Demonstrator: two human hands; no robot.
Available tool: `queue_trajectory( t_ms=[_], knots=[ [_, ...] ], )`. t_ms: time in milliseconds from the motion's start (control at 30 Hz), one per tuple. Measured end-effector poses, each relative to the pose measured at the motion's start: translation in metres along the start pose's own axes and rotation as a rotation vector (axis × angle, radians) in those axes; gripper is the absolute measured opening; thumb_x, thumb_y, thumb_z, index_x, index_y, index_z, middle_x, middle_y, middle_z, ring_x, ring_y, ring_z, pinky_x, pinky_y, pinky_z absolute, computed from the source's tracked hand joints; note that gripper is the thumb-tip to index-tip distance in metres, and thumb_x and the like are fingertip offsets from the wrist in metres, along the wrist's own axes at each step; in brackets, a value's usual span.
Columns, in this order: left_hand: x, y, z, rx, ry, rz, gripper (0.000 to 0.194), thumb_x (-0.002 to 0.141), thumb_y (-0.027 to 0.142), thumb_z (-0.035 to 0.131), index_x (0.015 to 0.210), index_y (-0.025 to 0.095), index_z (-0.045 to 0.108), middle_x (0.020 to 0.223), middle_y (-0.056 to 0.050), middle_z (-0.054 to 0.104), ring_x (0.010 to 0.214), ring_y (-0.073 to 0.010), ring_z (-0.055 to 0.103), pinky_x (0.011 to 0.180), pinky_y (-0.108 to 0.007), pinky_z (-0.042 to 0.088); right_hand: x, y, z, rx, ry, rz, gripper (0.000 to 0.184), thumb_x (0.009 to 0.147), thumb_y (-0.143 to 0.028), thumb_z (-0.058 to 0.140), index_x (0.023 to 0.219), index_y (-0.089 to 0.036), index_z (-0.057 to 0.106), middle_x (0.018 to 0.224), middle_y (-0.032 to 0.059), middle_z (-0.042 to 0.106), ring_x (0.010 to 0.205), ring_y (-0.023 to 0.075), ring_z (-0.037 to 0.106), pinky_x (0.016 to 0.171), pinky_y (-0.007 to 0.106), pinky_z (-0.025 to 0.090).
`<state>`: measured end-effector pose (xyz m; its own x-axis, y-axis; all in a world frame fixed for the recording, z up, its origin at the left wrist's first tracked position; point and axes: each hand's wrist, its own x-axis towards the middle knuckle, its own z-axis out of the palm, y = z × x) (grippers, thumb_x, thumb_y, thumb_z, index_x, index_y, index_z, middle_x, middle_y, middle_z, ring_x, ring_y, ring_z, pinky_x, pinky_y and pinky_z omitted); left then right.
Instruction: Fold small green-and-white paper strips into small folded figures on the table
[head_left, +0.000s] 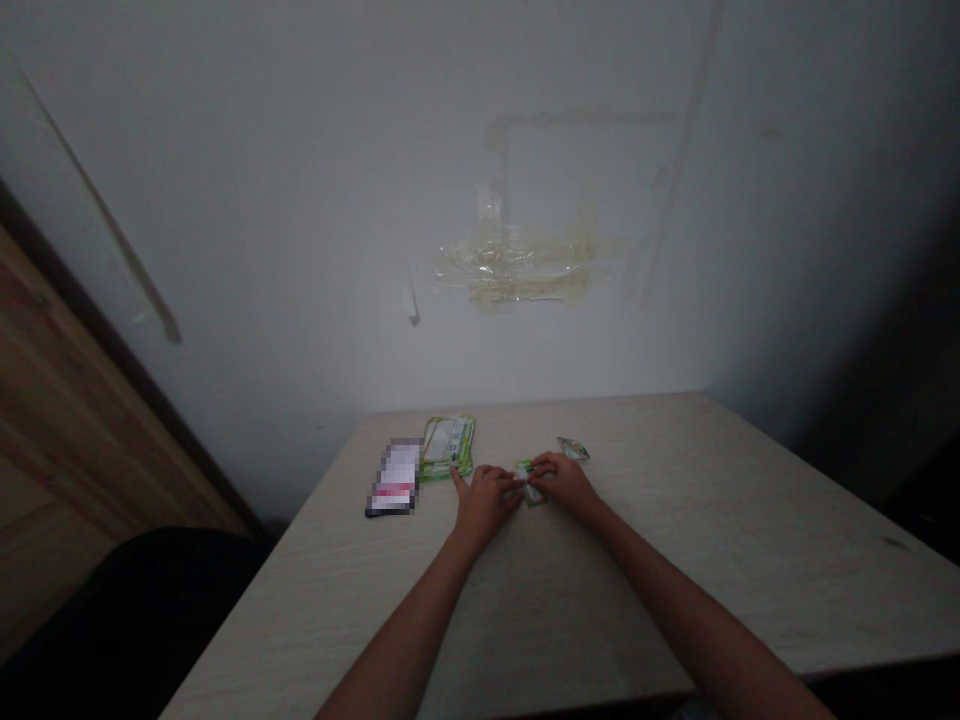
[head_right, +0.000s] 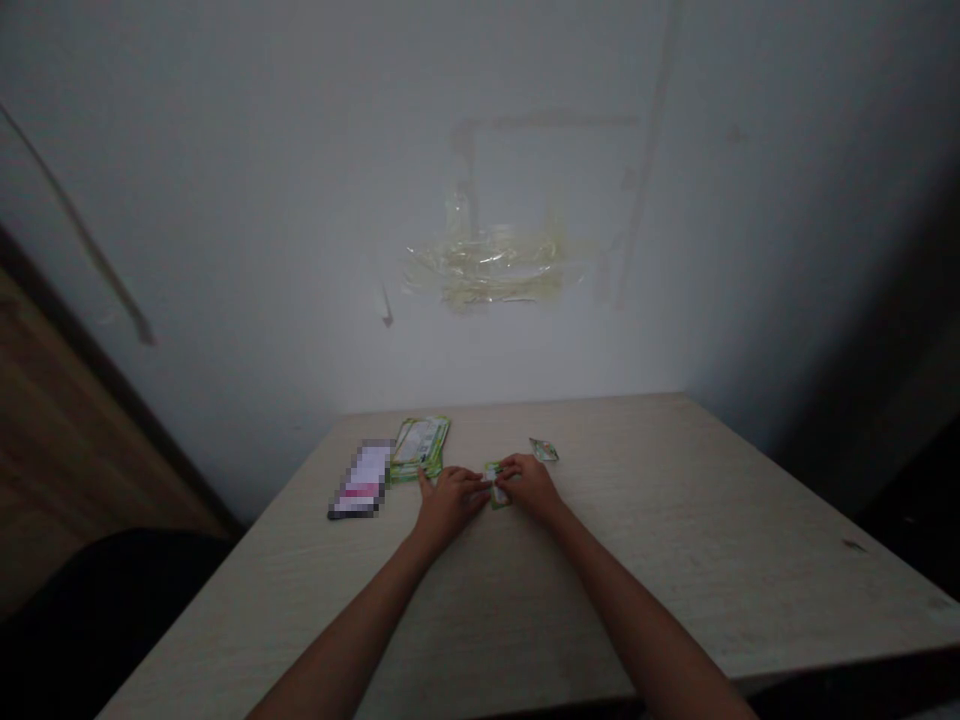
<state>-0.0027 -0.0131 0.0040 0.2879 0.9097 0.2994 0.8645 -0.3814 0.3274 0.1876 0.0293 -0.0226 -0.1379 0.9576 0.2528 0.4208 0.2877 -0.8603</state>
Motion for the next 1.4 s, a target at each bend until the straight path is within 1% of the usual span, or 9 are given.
queue_trajectory(
  t_ms=[167, 333, 533, 767, 833, 1000, 1133, 1267, 1400],
  knots=[
    [0.0, 0.002, -0.002, 0.023, -0.006, -0.006, 0.02, 0.086, 0.043, 0.06, 0.103, 0.046, 0.069, 0.112, 0.002, 0.069, 0.116, -0.027, 0.05, 0.102, -0.078, -0.006, -0.002, -0.006, -0.003, -0.007, -0.024, 0.008, 0.024, 0.066, -0.019, 0.068, 0.09, -0.016, 0.066, 0.082, 0.0057, 0.074, 0.08, 0.0209, 0.071, 0.078, 0.034, 0.055],
    [0.0, 0.003, -0.005, 0.029, -0.012, -0.013, 0.021, 0.086, 0.045, 0.058, 0.104, 0.044, 0.069, 0.113, 0.001, 0.069, 0.117, -0.0284, 0.049, 0.103, -0.077, -0.005, -0.006, -0.011, -0.007, 0.026, -0.059, 0.016, 0.024, 0.063, -0.018, 0.069, 0.087, -0.017, 0.066, 0.079, 0.0054, 0.074, 0.078, 0.0216, 0.071, 0.073, 0.033, 0.055],
    [0.001, 0.005, -0.006, 0.054, -0.04, -0.037, 0.022, 0.086, 0.047, 0.058, 0.104, 0.046, 0.069, 0.115, 0.002, 0.068, 0.118, -0.028, 0.05, 0.103, -0.077, -0.004, -0.013, -0.018, -0.014, 0.104, -0.151, 0.089, 0.02, 0.059, -0.019, 0.07, 0.078, -0.018, 0.064, 0.075, 0.0039, 0.074, 0.073, 0.0208, 0.071, 0.068, 0.031, 0.055],
    [-0.001, 0.006, -0.007, 0.017, -0.03, -0.024, 0.022, 0.086, 0.042, 0.059, 0.105, 0.042, 0.07, 0.115, 0.0, 0.068, 0.118, -0.0274, 0.049, 0.105, -0.075, -0.006, -0.014, -0.018, -0.022, 0.136, -0.27, 0.088, 0.019, 0.058, -0.021, 0.071, 0.076, -0.018, 0.065, 0.073, 0.0038, 0.074, 0.073, 0.0205, 0.071, 0.071, 0.031, 0.054],
    [-0.001, 0.005, -0.006, 0.008, -0.028, -0.026, 0.022, 0.086, 0.042, 0.059, 0.105, 0.042, 0.07, 0.114, 0.0, 0.068, 0.117, -0.027, 0.049, 0.105, -0.074, -0.007, -0.014, -0.017, -0.023, 0.15, -0.302, 0.076, 0.019, 0.058, -0.021, 0.071, 0.076, -0.017, 0.065, 0.072, 0.0041, 0.074, 0.072, 0.0203, 0.071, 0.071, 0.032, 0.054],
    [0.0, 0.004, -0.005, 0.013, -0.036, -0.033, 0.021, 0.085, 0.044, 0.06, 0.104, 0.044, 0.069, 0.114, 0.002, 0.068, 0.118, -0.0268, 0.049, 0.103, -0.076, -0.008, -0.013, -0.017, -0.025, 0.11, -0.305, 0.042, 0.019, 0.057, -0.02, 0.072, 0.074, -0.016, 0.066, 0.072, 0.0041, 0.073, 0.071, 0.02, 0.07, 0.07, 0.031, 0.054],
    [0.0, 0.004, -0.005, 0.024, -0.036, -0.04, 0.022, 0.086, 0.045, 0.058, 0.105, 0.045, 0.069, 0.115, 0.001, 0.068, 0.117, -0.027, 0.049, 0.103, -0.076, -0.007, -0.015, -0.02, -0.026, 0.116, -0.33, -0.008, 0.017, 0.058, -0.02, 0.072, 0.073, -0.017, 0.065, 0.072, 0.0031, 0.072, 0.071, 0.0196, 0.07, 0.069, 0.031, 0.054],
    [-0.001, 0.005, -0.005, 0.036, -0.046, -0.036, 0.023, 0.086, 0.045, 0.058, 0.106, 0.045, 0.068, 0.117, 0.002, 0.067, 0.117, -0.0262, 0.048, 0.104, -0.075, -0.006, -0.016, -0.022, -0.028, 0.096, -0.32, -0.073, 0.016, 0.059, -0.02, 0.071, 0.074, -0.019, 0.065, 0.073, 0.0015, 0.072, 0.073, 0.0189, 0.069, 0.074, 0.032, 0.054],
    [-0.001, 0.005, -0.006, 0.019, -0.042, -0.035, 0.022, 0.086, 0.044, 0.058, 0.106, 0.044, 0.069, 0.117, 0.001, 0.067, 0.117, -0.0267, 0.048, 0.105, -0.074, -0.005, -0.017, -0.024, -0.029, 0.092, -0.329, -0.08, 0.015, 0.061, -0.023, 0.073, 0.074, -0.019, 0.065, 0.075, 0.0019, 0.072, 0.077, 0.0199, 0.07, 0.08, 0.035, 0.053]
  ],
)
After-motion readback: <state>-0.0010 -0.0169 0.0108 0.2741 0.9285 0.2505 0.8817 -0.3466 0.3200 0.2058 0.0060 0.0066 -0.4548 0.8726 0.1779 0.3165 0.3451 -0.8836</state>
